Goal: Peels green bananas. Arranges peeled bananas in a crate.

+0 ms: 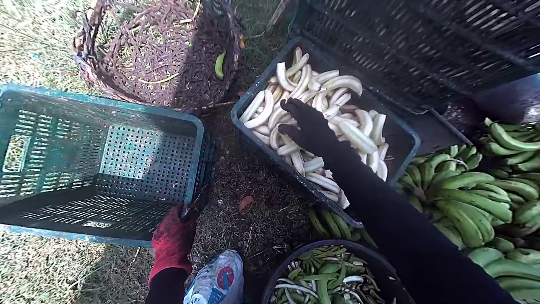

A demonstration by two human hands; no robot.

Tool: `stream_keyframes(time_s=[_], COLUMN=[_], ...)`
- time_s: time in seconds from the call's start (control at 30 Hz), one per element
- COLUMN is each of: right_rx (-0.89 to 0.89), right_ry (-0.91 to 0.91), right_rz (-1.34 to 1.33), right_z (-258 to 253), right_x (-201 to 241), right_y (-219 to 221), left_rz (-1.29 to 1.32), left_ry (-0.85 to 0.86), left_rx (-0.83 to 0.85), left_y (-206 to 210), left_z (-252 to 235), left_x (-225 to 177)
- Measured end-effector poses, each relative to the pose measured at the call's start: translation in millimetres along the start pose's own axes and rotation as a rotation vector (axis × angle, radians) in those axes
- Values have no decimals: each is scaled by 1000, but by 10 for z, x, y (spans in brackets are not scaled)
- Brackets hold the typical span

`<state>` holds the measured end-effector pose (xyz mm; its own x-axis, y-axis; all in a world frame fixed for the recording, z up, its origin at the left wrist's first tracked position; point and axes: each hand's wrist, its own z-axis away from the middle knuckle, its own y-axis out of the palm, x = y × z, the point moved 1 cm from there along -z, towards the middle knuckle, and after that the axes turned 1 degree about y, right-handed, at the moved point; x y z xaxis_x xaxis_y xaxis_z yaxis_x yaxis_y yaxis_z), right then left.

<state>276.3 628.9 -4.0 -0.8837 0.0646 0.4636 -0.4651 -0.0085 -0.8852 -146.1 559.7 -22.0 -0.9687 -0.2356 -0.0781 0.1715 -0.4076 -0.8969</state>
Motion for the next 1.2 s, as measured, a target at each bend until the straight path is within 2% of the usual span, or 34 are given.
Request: stream_keyframes(time_s=[0.07,0.13,0.33,0.5,0.6,0.67,0.73,0.8,0.87,0.97,1.03,1.1,1.2], right_rx=[-184,-221,-185,-52,20,-84,-342,-411,-344,-269,-164,-62,1], right_ry=[196,291,406,166,31,-52,38,272,382,473,441,325,234], right_rz=[66,132,83,-37,-101,-41,83,109,65,51,49,118,180], right_z=[404,504,-499,-1054,-806,-382,-90,-153,-458,-844,-960,-1051,-1011], right_x=[-177,-240,63,131,43,12,-133,-417,-645,-609,-652,-607,-419], right_y=[169,465,698,735,514,204,10,-27,117,236,179,140,269], left_rz=[7,6,13,-4,-9,2,1,-2,-4,-13,-1,3,4], left_ry=[0,-3,-6,-29,-21,-8,-1,0,6,11,-3,-12,1], left_rx=[10,10,-8,-4,-4,-5,-4,-2,-17,-43,-36,-47,-72], left_y=[-21,-25,3,-14,2,10,19,43,45,55,43,34,31], left_z=[7,11,-2,-24,-21,-30,-36,-26,-30,-24,-21,-27,-13], left_x=[-7,-6,-6,6,7,4,34,49,44,72,62,55,80])
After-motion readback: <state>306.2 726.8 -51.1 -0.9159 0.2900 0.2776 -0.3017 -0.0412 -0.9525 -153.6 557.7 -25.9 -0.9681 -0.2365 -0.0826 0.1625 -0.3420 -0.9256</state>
